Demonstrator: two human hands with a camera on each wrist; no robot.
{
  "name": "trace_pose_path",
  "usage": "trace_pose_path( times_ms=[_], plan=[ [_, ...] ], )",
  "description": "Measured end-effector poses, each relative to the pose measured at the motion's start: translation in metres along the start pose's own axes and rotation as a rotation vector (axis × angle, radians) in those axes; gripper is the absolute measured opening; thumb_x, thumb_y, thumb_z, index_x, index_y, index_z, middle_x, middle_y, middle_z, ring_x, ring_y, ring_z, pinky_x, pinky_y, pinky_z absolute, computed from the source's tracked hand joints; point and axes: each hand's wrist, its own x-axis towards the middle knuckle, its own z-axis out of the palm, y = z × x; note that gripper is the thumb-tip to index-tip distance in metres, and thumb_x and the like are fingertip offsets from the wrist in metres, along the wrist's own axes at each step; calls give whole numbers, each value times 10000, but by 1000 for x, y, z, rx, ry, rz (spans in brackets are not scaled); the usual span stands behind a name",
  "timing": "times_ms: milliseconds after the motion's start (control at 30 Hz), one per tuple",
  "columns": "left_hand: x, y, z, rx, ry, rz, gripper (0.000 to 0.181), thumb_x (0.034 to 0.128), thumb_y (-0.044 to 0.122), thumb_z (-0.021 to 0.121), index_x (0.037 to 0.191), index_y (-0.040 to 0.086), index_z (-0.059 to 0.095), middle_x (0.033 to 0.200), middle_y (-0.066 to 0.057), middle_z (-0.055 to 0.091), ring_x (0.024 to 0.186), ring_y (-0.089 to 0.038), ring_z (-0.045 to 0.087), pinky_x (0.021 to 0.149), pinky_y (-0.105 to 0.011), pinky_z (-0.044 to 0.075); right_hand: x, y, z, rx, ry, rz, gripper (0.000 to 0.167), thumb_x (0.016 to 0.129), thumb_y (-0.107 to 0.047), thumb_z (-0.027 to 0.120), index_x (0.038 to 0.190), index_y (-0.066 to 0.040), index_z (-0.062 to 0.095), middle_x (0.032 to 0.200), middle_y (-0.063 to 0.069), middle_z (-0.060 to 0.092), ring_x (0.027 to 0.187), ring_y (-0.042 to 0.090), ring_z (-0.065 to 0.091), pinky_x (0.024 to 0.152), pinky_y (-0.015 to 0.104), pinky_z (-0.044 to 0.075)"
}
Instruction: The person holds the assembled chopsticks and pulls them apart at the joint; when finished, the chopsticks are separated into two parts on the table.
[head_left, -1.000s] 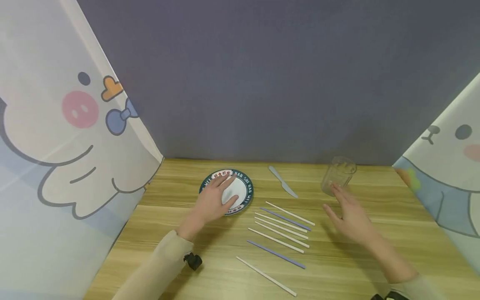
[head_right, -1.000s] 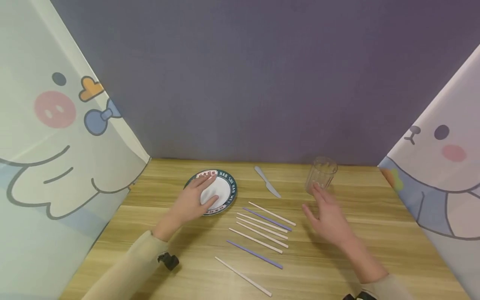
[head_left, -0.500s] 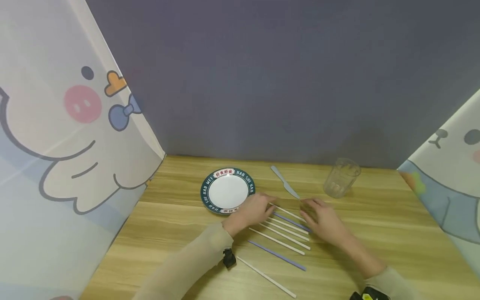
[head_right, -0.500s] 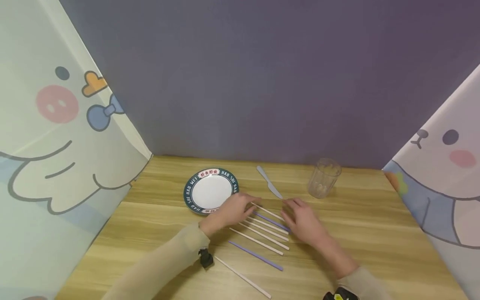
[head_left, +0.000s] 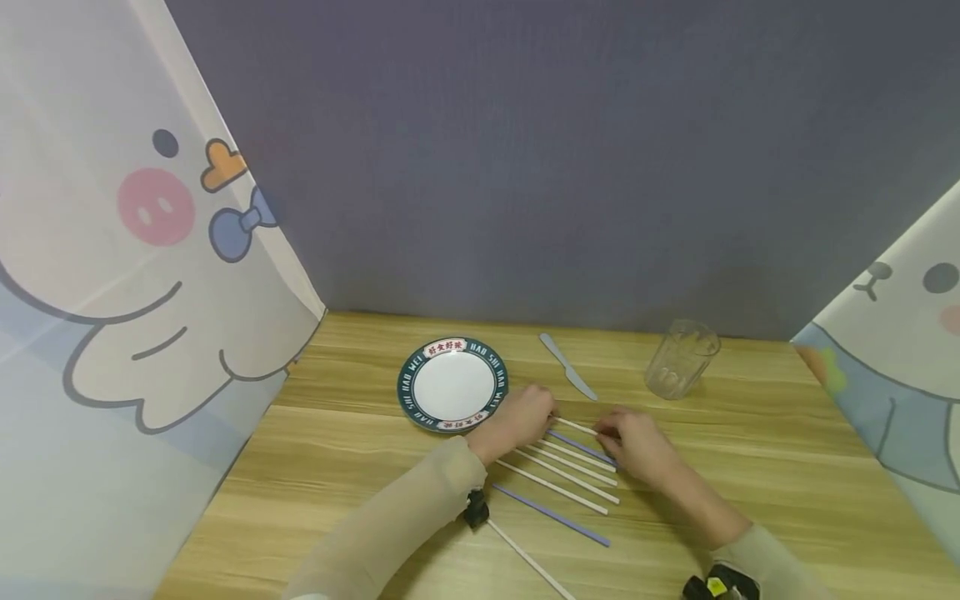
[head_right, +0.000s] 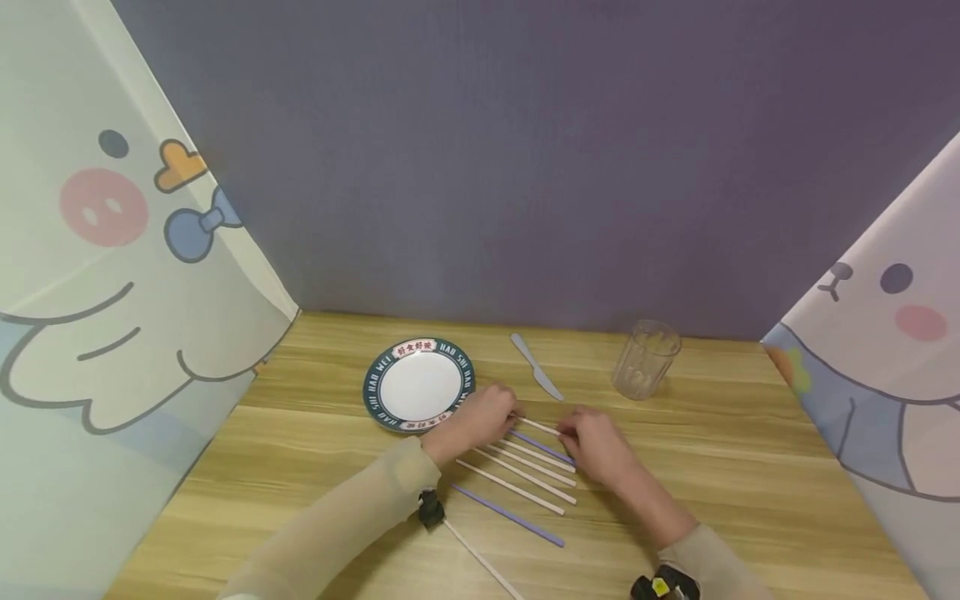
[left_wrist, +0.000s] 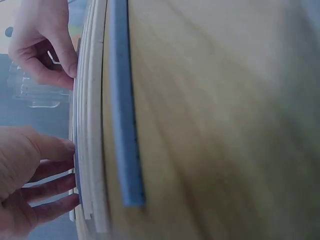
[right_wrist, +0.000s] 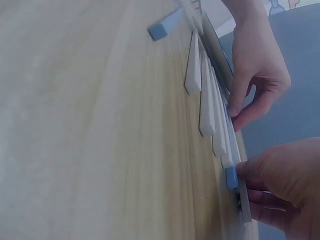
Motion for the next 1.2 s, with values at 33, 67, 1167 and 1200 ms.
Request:
trace_pose_path(
  times_ms=[33,67,1167,1200],
  plan=[
    [-1,0,-1,-3,-2,2,160,1033,160,699,1100,199,839,1140,27,809,1071,-131,751,797,-218,616,1,-1,-1,2,0,-6,53,898,-17,813,914,-65,799,872,2,709,751,101,679,654,214,578],
    [-1,0,-3,-8,0,5,153,1028,161,706,1091,200,839,1131,36,811,1055,-119,753,785,-203,609,2,-1,-2,4,1,-11,50,906,-18,807,914,-65,791,874,-1,704,758,101,678,658,217,580],
    [-70,6,-60,-178,189,278,239,1109,238,561,906,159,662,719,93,518,622,4,421,548,-119,341,30,-68,-68,296,-259,-325,173,1109,-162,576,1024,-215,717,702,-175,498,562,-81,362,526,169,394],
    [-69,7,-61,-150,192,290,262,1117,255,555,890,162,645,700,96,480,612,-1,406,543,-124,322,30,-67,-69,294,-250,-331,172,1112,-176,575,1035,-214,724,705,-175,508,563,-85,365,527,167,398]
  ],
)
